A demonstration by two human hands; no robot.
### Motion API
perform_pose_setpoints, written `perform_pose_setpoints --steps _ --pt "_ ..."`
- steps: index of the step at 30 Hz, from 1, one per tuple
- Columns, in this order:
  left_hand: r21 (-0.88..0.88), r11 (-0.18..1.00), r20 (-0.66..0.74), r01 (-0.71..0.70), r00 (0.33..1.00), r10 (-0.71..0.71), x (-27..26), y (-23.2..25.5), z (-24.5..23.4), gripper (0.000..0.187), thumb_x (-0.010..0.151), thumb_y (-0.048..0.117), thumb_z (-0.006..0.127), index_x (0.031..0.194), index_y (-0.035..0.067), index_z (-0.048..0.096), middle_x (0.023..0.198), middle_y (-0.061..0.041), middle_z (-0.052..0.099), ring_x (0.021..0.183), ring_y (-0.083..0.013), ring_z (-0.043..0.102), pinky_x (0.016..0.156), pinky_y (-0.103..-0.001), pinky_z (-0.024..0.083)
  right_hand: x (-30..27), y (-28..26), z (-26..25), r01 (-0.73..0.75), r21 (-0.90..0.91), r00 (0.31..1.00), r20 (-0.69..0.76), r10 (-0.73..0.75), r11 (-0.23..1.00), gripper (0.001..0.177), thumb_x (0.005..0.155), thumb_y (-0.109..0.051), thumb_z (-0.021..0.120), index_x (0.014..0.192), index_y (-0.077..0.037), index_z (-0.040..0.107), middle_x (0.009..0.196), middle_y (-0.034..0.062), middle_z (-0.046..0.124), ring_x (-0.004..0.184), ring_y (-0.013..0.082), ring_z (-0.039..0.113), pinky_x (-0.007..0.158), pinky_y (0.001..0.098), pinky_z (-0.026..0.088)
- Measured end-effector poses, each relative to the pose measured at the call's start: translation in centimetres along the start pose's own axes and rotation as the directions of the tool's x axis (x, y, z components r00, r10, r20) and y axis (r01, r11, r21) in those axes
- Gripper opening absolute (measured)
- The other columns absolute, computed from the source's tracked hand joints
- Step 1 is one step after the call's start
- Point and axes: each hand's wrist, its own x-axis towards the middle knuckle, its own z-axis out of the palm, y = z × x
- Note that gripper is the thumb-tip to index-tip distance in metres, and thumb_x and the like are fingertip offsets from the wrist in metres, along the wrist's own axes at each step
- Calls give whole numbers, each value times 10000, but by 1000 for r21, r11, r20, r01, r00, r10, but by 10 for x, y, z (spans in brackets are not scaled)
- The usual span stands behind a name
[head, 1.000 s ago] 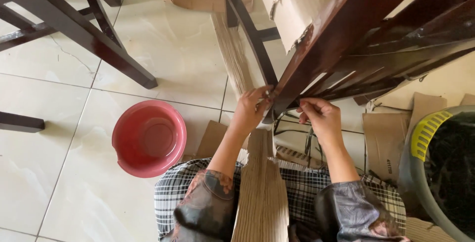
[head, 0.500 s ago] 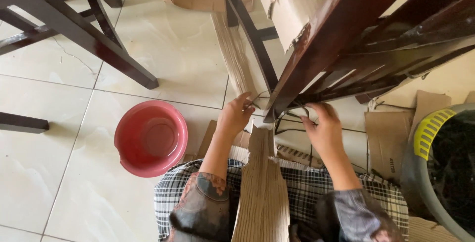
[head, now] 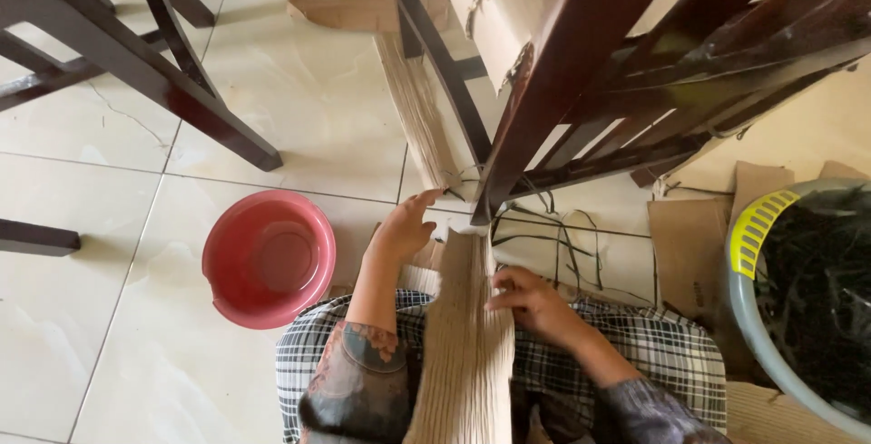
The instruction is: Wrapping the legs of a wooden chair with cardboard and securing them with plastic ties for protection.
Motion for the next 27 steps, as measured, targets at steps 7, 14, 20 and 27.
perform_pose_setpoints --steps 7,14,20,27 --pt "-126 974 -33 -188 982 185 -31 48 -17 623 901 -136 503 1481 90 527 1406 -259 589 1343 -501 505 1115 -575 425 37 22 -12 171 259 900 -434 -44 951 300 960 -229 639 1061 4 799 1096 193 726 1073 344 680 955 409 507" --pt "-175 946 -184 -273 953 241 3 7 4 584 818 -56 499 1397 6 545 1346 -274 615 1272 -460 576 1103 -554 446 77 12 -22 -155 146 606 -767 211 977 114 863 -48 851 857 -81 742 663 67 741 657 168 743 709 288 567" --pt "-210 940 -237 -268 947 217 13 30 10 641 822 221 761 1386 -2 554 1272 -249 666 1227 -410 626 1056 -553 479 91 7 -26 -190 -32 526 -847 75 981 175 857 -34 878 880 -58 705 688 80 749 623 189 732 625 291 554" --pt "-182 944 -463 -274 871 163 44 17 32 526 811 357 844 1221 114 623 1178 -118 672 1142 -352 684 990 -485 545 70 54 -46 -237 -370 517 -831 -206 898 513 740 -223 1006 1034 -65 616 1008 55 516 751 224 609 618 309 513"
